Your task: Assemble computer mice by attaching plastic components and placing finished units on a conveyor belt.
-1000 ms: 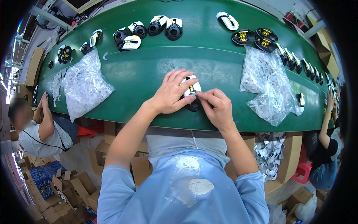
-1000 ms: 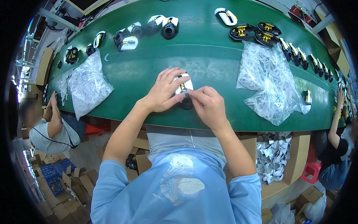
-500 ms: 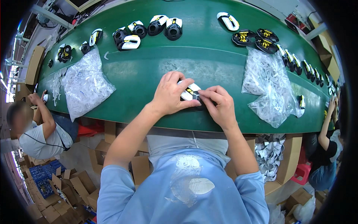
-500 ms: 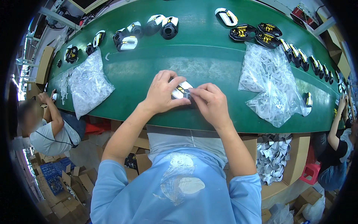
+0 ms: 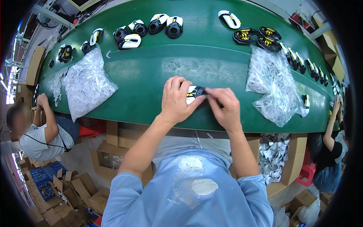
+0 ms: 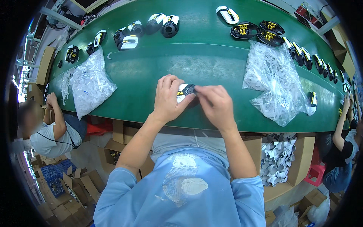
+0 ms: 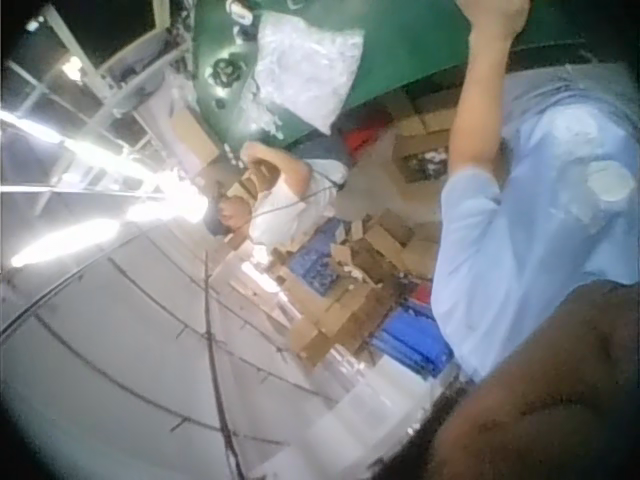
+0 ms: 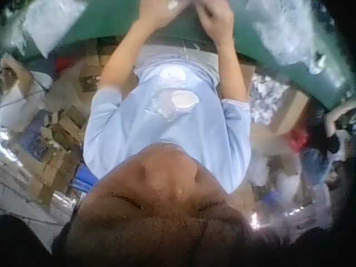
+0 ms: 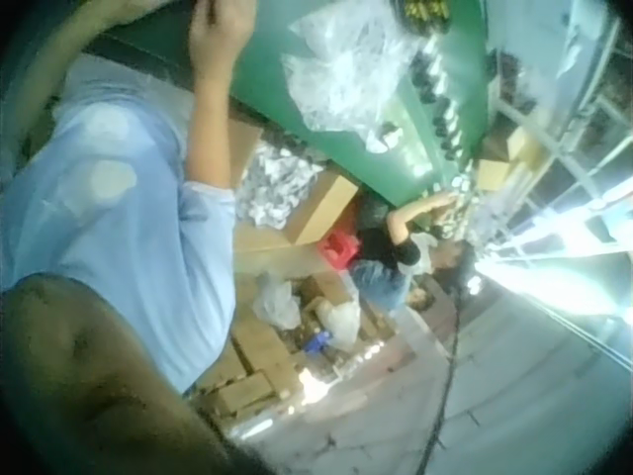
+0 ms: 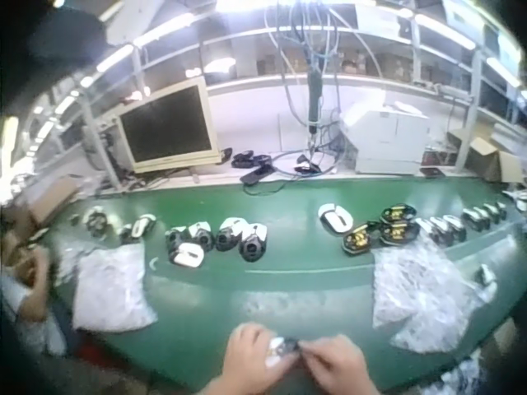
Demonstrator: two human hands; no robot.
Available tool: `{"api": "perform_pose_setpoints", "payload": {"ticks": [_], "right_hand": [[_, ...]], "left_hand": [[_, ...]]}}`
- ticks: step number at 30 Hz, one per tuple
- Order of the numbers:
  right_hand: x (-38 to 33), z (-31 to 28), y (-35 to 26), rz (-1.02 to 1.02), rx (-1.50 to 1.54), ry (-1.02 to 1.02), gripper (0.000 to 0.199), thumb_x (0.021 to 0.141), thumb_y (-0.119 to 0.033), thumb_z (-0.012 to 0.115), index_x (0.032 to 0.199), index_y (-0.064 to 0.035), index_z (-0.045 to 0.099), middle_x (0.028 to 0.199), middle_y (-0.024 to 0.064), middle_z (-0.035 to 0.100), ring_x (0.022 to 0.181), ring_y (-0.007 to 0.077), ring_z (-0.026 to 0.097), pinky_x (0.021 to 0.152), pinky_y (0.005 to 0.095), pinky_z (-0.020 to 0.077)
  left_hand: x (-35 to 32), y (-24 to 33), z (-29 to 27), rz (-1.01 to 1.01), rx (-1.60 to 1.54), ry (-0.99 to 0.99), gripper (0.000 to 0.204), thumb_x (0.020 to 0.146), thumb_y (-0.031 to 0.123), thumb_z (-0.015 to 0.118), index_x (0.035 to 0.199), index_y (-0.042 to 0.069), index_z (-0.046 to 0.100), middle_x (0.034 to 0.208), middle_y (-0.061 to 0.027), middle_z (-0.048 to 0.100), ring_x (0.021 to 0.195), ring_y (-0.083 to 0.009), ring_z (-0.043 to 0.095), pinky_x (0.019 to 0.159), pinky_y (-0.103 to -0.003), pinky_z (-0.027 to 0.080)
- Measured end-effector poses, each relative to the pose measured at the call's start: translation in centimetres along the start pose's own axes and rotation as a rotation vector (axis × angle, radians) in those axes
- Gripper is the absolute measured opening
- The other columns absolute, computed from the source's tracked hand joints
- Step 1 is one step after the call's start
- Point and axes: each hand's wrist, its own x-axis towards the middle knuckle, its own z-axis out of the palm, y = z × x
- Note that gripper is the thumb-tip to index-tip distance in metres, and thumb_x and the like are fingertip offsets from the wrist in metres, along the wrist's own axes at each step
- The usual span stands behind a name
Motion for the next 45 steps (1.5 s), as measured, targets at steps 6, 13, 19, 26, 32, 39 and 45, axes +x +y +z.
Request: {"api": "perform_pose_setpoints", "payload": {"ticks": [6, 13, 19, 26, 32, 39, 45], "right_hand": [[-2.2, -4.4, 0.1, 0.121, -0.013, 0.091, 0.02, 0.09, 0.003, 0.079, 0.108, -0.003, 0.082, 0.094, 0.0102, 0.077, 0.077, 0.0203, 0.067, 0.065, 0.0296, 0.053], [-10.7, -7.6, -2.1, 0.4, 0.104, -0.221, 0.015, 0.087, -0.002, 0.083, 0.102, -0.0042, 0.083, 0.086, 0.0096, 0.077, 0.076, 0.0216, 0.071, 0.062, 0.0334, 0.055], [-7.0, -9.5, -1.4, 0.136, -0.11, -0.213, 0.01, 0.087, -0.008, 0.084, 0.097, -0.0074, 0.083, 0.09, 0.0101, 0.079, 0.079, 0.0285, 0.073, 0.071, 0.0398, 0.058], [0.3, -17.7, 3.1, 0.063, -0.548, 0.245, 0.009, 0.091, -0.007, 0.082, 0.1, -0.0053, 0.081, 0.094, 0.0119, 0.08, 0.083, 0.0309, 0.072, 0.079, 0.0394, 0.0564], [4.5, -19.0, 12.3, 0.185, -0.701, 0.091, 0.026, 0.095, -0.026, 0.08, 0.115, -0.0092, 0.081, 0.102, 0.0143, 0.08, 0.092, 0.0375, 0.074, 0.086, 0.0461, 0.0583], [6.5, -19.5, 15.2, 0.346, -0.727, 0.171, 0.03, 0.095, -0.03, 0.081, 0.114, -0.0066, 0.082, 0.098, 0.0175, 0.081, 0.094, 0.0377, 0.078, 0.086, 0.0464, 0.0605], [4.1, -17.5, 14.7, 0.082, -0.245, 0.471, 0.021, 0.099, -0.013, 0.077, 0.116, -0.0021, 0.081, 0.107, 0.0194, 0.081, 0.096, 0.0332, 0.079, 0.086, 0.0431, 0.0608]], "left_hand": [[0.4, -0.1, -0.7, -0.042, -0.025, -0.042, 0.059, 0.094, 0.052, 0.079, 0.119, 0.0, 0.07, 0.125, -0.0196, 0.06, 0.123, -0.0414, 0.053, 0.107, -0.053, 0.044], [0.9, 0.7, 0.0, -0.008, -0.053, -0.027, 0.053, 0.092, 0.047, 0.08, 0.118, 0.002, 0.072, 0.122, -0.019, 0.062, 0.122, -0.0423, 0.053, 0.108, -0.053, 0.043], [0.3, -0.2, -0.6, 0.003, -0.01, -0.027, 0.05, 0.095, 0.044, 0.077, 0.119, 0.001, 0.071, 0.124, -0.0198, 0.062, 0.125, -0.0435, 0.053, 0.11, -0.054, 0.042], [-0.2, -0.3, -0.6, -0.002, 0.0, -0.046, 0.053, 0.098, 0.048, 0.073, 0.121, 0.001, 0.069, 0.126, -0.0205, 0.06, 0.129, -0.0445, 0.051, 0.112, -0.055, 0.041], [0.0, -0.1, -0.2, 0.008, 0.005, -0.042, 0.055, 0.099, 0.05, 0.072, 0.121, -0.001, 0.069, 0.124, -0.0208, 0.06, 0.128, -0.0444, 0.051, 0.111, -0.055, 0.041], [0.6, 0.4, 0.2, 0.009, -0.014, -0.019, 0.055, 0.098, 0.049, 0.074, 0.12, -0.001, 0.069, 0.123, -0.0202, 0.06, 0.126, -0.0442, 0.052, 0.11, -0.054, 0.042], [0.3, -0.2, -0.1, 0.012, -0.039, -0.07, 0.045, 0.092, 0.034, 0.077, 0.122, 0.001, 0.069, 0.13, -0.0223, 0.062, 0.129, -0.0443, 0.054, 0.113, -0.054, 0.041]]}}
